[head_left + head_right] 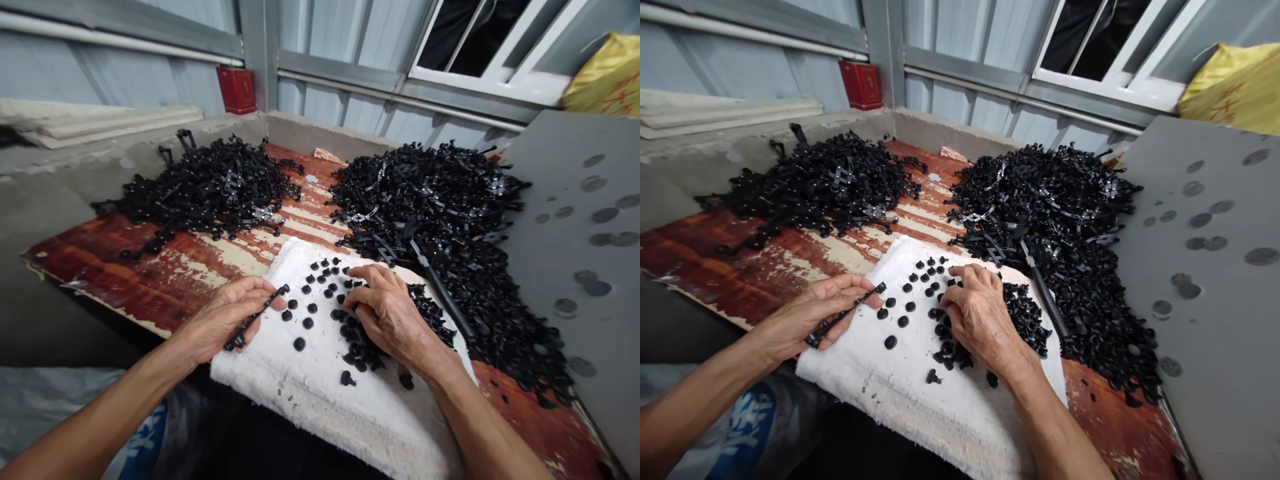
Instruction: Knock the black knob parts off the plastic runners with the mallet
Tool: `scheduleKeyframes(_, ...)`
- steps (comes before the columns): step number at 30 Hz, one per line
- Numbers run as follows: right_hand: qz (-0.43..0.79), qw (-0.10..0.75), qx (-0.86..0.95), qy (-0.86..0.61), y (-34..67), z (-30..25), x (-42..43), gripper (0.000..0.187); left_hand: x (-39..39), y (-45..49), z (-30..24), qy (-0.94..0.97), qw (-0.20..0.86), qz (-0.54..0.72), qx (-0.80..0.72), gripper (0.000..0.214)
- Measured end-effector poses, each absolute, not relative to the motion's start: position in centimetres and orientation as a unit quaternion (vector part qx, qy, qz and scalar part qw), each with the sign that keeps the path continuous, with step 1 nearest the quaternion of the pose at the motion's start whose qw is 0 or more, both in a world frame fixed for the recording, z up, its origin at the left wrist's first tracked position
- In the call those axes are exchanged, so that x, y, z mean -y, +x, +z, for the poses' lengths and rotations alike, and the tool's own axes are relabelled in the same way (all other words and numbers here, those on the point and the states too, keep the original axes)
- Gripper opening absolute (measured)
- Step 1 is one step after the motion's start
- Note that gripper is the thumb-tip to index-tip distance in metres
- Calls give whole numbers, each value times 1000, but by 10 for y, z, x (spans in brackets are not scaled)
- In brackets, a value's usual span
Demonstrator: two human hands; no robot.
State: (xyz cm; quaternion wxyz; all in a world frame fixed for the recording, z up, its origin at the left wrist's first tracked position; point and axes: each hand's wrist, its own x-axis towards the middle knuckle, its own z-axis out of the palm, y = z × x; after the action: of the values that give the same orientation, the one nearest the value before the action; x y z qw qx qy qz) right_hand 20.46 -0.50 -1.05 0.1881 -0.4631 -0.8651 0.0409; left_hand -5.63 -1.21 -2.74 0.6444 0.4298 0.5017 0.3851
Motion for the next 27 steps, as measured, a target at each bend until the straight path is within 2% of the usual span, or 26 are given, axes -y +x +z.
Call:
scheduleKeyframes(5,14,198,865,-461,199,-12,6,34,12,-56,-27,425,645,381,-508,30)
scheduleKeyframes(8,-4,195,864,-464,192,-18,9,30,12,-56,-28,421,645,391,-504,32)
scheduleKeyframes(14,-16,146,872,-467,183,-20,17,34,14,-55,-28,422,642,397,-502,29)
scheduleKeyframes(19,7,199,869,-454,196,-11,11,26,14,-53,-25,420,630,393,-521,26)
scheduleKeyframes(27,28,164,883,-439,197,-10,12,19,14,-53,-26,427,626,391,-522,23)
